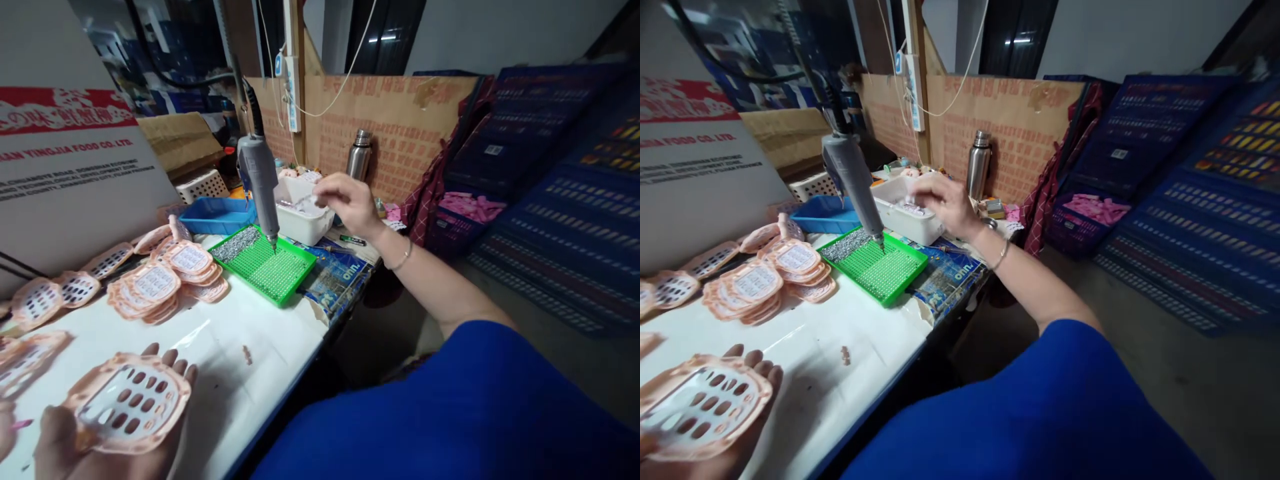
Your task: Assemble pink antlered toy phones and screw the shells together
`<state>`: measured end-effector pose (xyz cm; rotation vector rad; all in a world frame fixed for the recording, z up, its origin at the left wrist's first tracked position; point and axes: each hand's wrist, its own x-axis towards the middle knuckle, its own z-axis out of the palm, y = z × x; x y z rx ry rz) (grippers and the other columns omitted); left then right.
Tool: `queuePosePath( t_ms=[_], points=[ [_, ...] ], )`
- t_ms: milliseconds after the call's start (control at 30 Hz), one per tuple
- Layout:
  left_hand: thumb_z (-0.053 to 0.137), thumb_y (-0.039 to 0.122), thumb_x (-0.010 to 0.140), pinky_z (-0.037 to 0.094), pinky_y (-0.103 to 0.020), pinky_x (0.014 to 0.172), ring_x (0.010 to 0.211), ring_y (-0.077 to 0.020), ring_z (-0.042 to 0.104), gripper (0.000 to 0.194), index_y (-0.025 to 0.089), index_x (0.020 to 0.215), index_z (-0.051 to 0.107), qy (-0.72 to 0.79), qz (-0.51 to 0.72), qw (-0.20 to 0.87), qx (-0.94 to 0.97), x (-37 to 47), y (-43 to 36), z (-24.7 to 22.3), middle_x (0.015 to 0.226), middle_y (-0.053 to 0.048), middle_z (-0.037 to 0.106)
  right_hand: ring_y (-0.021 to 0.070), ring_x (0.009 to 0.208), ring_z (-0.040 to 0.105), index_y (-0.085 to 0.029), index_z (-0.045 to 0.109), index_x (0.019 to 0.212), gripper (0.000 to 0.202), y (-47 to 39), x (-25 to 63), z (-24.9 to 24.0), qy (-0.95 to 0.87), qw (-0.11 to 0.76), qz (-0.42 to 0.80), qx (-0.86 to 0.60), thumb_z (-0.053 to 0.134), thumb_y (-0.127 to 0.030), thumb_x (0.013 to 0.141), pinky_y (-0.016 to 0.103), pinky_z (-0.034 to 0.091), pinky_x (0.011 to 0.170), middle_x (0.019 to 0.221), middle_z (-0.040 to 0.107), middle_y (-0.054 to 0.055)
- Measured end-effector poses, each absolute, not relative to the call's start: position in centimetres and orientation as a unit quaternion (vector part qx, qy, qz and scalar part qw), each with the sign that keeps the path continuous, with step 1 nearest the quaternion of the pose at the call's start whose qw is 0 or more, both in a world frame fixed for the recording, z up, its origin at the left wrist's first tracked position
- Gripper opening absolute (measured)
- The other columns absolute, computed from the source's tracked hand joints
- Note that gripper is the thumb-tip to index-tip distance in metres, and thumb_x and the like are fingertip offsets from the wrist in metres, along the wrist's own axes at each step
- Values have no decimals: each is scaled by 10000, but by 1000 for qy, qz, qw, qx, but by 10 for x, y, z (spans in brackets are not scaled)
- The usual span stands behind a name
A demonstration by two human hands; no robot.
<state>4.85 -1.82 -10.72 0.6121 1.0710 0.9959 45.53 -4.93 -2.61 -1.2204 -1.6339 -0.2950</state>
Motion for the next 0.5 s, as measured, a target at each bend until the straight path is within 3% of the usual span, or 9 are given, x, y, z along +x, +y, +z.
queuePosePath(
  t_ms=[67, 200, 333, 400, 500],
  points=[
    [562, 762, 669, 297, -556, 1198, 1353, -329, 503, 438, 422, 901, 711, 542, 528, 608, 241, 77, -40, -71, 1107, 103, 758, 123, 985, 679, -149, 691, 985, 126, -76, 426, -38, -750, 512, -150, -391, 582, -206, 963, 302, 580, 896, 1030, 710, 62],
    [555, 704, 714, 424, -579, 1105, 1104, -311, 659, 440, 318, 861, 708, 539, 564, 591, 207, 105, -59, -39, 942, 3, 767, 145, 1073, 685, -123, 685, 1050, 208, -95, 374, -59, -818, 472, -138, -299, 571, -280, 977, 291, 606, 905, 1090, 703, 116],
    [538, 702, 754, 625, -431, 788, 864, -254, 705, 504, 255, 910, 712, 507, 568, 625, 174, 95, -59, -48, 893, -58, 750, 144, 1022, 703, -101, 690, 996, 169, -83, 335, -70, -819, 504, -107, -253, 594, -236, 961, 263, 611, 882, 1035, 719, 132],
    [538, 673, 770, 625, -372, 641, 779, -246, 707, 491, 235, 908, 713, 487, 577, 636, 161, 89, -60, -53, 864, -82, 746, 137, 1003, 707, -90, 689, 974, 128, -75, 318, -73, -812, 523, -68, -248, 603, -182, 949, 255, 610, 878, 1019, 726, 137],
    [562, 647, 780, 612, -356, 605, 750, -244, 711, 471, 224, 924, 712, 449, 584, 658, 156, 83, -61, -59, 863, -98, 745, 141, 1023, 700, -97, 692, 971, 153, -66, 298, -77, -809, 533, -8, -247, 587, -208, 962, 279, 609, 888, 1028, 726, 136]
  ],
)
